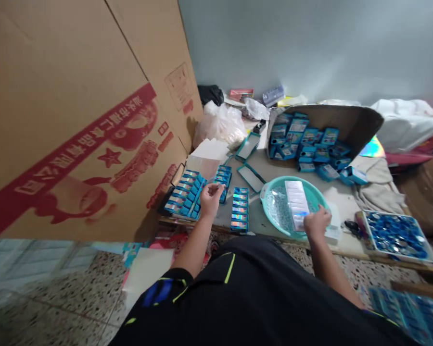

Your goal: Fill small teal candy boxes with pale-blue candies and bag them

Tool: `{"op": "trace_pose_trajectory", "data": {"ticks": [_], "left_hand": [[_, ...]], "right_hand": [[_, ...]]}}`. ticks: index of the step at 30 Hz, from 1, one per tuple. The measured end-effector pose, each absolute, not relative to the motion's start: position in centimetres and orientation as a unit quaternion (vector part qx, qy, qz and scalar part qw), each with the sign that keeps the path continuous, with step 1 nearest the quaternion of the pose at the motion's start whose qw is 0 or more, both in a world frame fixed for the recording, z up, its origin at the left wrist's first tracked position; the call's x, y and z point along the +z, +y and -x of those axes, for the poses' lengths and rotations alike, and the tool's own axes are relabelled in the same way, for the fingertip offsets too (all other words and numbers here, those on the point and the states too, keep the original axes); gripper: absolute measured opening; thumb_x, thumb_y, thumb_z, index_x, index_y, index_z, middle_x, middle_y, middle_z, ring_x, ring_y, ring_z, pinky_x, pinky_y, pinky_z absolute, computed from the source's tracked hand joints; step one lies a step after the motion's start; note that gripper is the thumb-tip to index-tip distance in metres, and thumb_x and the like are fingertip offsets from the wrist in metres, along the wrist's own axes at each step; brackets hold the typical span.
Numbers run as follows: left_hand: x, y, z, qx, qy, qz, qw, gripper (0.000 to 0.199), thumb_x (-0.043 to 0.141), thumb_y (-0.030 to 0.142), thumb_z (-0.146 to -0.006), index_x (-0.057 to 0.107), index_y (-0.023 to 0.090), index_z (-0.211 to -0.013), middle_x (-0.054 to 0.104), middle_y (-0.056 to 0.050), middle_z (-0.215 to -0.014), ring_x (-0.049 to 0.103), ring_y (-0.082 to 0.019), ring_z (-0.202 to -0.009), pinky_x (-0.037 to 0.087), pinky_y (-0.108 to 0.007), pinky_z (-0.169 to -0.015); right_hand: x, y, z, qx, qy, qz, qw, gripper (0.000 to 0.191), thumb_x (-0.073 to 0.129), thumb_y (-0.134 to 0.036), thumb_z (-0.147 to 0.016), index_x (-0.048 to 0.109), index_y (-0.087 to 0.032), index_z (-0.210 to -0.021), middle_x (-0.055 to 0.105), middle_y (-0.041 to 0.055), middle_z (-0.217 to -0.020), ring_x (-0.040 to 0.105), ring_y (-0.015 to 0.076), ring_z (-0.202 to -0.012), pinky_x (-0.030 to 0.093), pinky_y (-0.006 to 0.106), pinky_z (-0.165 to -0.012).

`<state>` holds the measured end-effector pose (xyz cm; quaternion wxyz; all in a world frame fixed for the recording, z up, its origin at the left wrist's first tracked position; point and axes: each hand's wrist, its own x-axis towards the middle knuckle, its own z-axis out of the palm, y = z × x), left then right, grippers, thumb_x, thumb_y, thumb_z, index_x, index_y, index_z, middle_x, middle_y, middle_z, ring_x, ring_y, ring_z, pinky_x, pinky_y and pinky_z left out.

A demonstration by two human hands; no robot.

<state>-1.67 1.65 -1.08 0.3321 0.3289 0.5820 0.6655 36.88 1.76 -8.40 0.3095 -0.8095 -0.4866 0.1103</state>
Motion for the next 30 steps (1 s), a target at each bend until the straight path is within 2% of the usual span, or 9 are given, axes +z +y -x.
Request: {"op": "trace_pose_trajectory", "data": {"ticks": [2, 5, 9, 12, 16, 18, 21, 26, 30], "left_hand": [[-2.8, 3.1, 1.1, 0.672, 0.575, -0.302, 0.356, 0.038, 0.089, 0.036, -0.066, 0.064, 0.018, -0.088, 0.073, -0.005, -0.085, 0.072, -0.018, -0.084, 0.057, -0.031, -0.083], [-4.4, 5.0, 0.1, 0.676, 0.587, -0.278, 0.348, 0.04, 0.09, 0.028, -0.061, 0.063, 0.018, -0.088, 0.071, -0.004, -0.085, 0.071, -0.018, -0.086, 0.056, -0.032, -0.085], [-4.9, 7.2, -1.7, 0.695, 0.586, -0.239, 0.341, 0.042, 0.091, 0.02, -0.06, 0.062, 0.019, -0.09, 0.069, -0.003, -0.085, 0.071, -0.018, -0.087, 0.056, -0.03, -0.083], [-5.4, 8.8, -2.7, 0.716, 0.578, -0.179, 0.349, 0.046, 0.091, 0.016, -0.06, 0.059, 0.021, -0.093, 0.069, -0.003, -0.089, 0.072, -0.018, -0.089, 0.057, -0.03, -0.085], [-6.7, 10.3, -2.3, 0.719, 0.58, -0.103, 0.367, 0.045, 0.085, 0.013, -0.068, 0.052, 0.023, -0.097, 0.069, 0.0, -0.085, 0.073, -0.017, -0.082, 0.059, -0.033, -0.084], [-7.2, 10.5, -1.5, 0.714, 0.582, -0.07, 0.383, 0.043, 0.083, 0.01, -0.071, 0.051, 0.023, -0.096, 0.069, 0.001, -0.082, 0.073, -0.016, -0.079, 0.059, -0.032, -0.084], [-7.5, 10.4, -0.2, 0.706, 0.58, -0.034, 0.406, 0.038, 0.079, 0.009, -0.075, 0.051, 0.022, -0.096, 0.07, 0.001, -0.084, 0.074, -0.014, -0.08, 0.059, -0.029, -0.083], [-7.2, 10.8, 0.4, 0.696, 0.56, 0.003, 0.45, 0.035, 0.08, 0.01, -0.078, 0.051, 0.022, -0.094, 0.073, 0.0, -0.085, 0.076, -0.015, -0.086, 0.059, -0.028, -0.085], [-7.0, 11.1, 0.2, 0.69, 0.555, 0.023, 0.464, 0.035, 0.08, 0.008, -0.077, 0.053, 0.022, -0.093, 0.073, -0.001, -0.082, 0.076, -0.017, -0.085, 0.061, -0.03, -0.082]], "right_hand": [[-7.6, 2.8, -36.0, 0.096, -0.532, 0.767, 0.346, 0.053, 0.045, -0.017, -0.084, 0.058, -0.004, -0.134, 0.048, 0.0305, -0.143, 0.045, 0.0401, -0.139, 0.036, 0.061, -0.116], [-5.5, 5.7, -32.4, 0.186, -0.665, 0.599, 0.405, 0.04, 0.046, -0.027, -0.092, 0.063, -0.014, -0.126, 0.06, 0.0214, -0.133, 0.054, 0.033, -0.13, 0.041, 0.055, -0.114], [-3.9, 10.0, -24.6, 0.489, -0.633, 0.479, 0.362, 0.05, 0.06, -0.051, -0.088, 0.06, -0.023, -0.129, 0.07, 0.0111, -0.114, 0.068, 0.0254, -0.101, 0.056, 0.041, -0.088], [-4.5, 12.3, -19.0, 0.624, -0.523, 0.465, 0.348, 0.055, 0.068, -0.057, -0.08, 0.061, -0.022, -0.121, 0.072, 0.0058, -0.094, 0.07, 0.0213, -0.083, 0.055, 0.032, -0.072], [-6.2, 14.6, -14.1, 0.624, -0.491, 0.485, 0.366, 0.035, 0.065, -0.053, -0.08, 0.062, -0.02, -0.092, 0.064, 0.0, -0.067, 0.064, 0.0173, -0.067, 0.053, 0.03, -0.069], [-6.8, 15.5, -13.0, 0.614, -0.485, 0.503, 0.367, 0.029, 0.063, -0.049, -0.081, 0.061, -0.02, -0.086, 0.059, -0.0025, -0.06, 0.06, 0.0159, -0.061, 0.051, 0.029, -0.067], [-7.4, 16.2, -12.4, 0.599, -0.492, 0.521, 0.357, 0.027, 0.061, -0.045, -0.084, 0.064, -0.019, -0.088, 0.059, -0.0027, -0.061, 0.059, 0.0156, -0.061, 0.05, 0.028, -0.066], [-7.6, 15.4, -11.8, 0.583, -0.521, 0.518, 0.346, 0.041, 0.071, -0.049, -0.077, 0.068, -0.018, -0.104, 0.071, 0.0021, -0.087, 0.062, 0.0147, -0.071, 0.05, 0.026, -0.066], [-7.5, 15.1, -11.5, 0.567, -0.536, 0.52, 0.348, 0.036, 0.067, -0.051, -0.074, 0.07, -0.016, -0.083, 0.065, 0.0013, -0.07, 0.056, 0.0144, -0.063, 0.046, 0.026, -0.061]]}}
